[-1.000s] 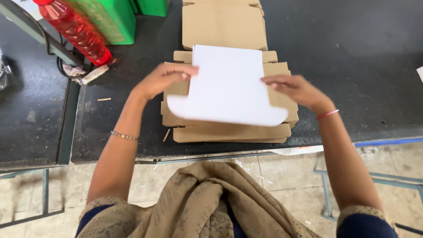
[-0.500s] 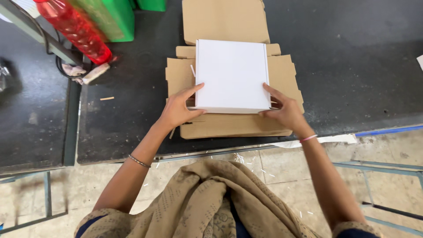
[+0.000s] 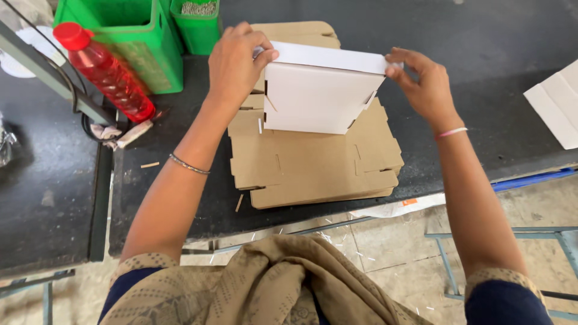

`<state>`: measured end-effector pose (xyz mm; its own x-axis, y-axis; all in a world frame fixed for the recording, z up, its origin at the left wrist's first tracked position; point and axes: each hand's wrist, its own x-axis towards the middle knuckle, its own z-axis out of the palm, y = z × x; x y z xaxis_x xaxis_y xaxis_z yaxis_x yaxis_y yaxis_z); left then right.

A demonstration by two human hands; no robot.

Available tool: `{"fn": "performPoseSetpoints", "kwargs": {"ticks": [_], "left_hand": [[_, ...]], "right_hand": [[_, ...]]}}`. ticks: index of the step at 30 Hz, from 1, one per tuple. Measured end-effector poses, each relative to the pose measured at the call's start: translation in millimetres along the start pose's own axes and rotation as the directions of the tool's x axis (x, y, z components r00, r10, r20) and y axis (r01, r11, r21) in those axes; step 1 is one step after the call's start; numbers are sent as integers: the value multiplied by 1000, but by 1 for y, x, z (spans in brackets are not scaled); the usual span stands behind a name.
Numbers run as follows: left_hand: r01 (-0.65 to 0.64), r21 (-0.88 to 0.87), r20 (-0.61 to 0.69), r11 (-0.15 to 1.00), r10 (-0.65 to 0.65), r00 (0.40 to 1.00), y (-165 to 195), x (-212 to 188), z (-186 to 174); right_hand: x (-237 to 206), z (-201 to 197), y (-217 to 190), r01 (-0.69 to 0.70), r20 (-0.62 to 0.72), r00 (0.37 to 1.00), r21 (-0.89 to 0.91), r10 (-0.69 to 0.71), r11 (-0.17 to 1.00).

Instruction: The person folds a cardboard outer box, places a white inner box inside it, and sets a round light fixture into the white box. They close the box, stack the finished boxes on the table, and repeat the packing cycle with another fixture and box.

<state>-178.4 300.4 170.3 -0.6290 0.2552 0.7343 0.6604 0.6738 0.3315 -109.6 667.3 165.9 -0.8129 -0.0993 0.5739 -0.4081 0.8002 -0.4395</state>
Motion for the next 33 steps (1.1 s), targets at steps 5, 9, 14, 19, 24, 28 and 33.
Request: {"fn": "performPoseSetpoints", "kwargs": {"ticks": [5,9,14,19,24,28,33], "left_hand": [[-121,-48,146,991,127,981,-29,11,-5],[-120,-24,65,992,122,990,-41,38,7],[325,-208,201,923,-284,937,-29,53,17],[380,-358,203,853,-326,923,-18,50,12],[372,-388,186,843,-323,928,-16,49,13],[373,-381,168,846,-333,928,-15,49,15],[262,-304,82,916,-249,965,-10,39,10]], "right_hand": [[0,-15,7,242,28,970,-64,-240,968],[20,-19,4,-128,83,988,-23,130,991],[32,-16,-16,-213,86,976,238,198,948],[30,-14,-26,-176,63,984,191,167,966],[26,-11,-24,-115,41,993,140,110,983],[22,-8,-27,-63,14,998,90,62,994],[11,-4,-37,-10,-42,999,73,13,997]]}}
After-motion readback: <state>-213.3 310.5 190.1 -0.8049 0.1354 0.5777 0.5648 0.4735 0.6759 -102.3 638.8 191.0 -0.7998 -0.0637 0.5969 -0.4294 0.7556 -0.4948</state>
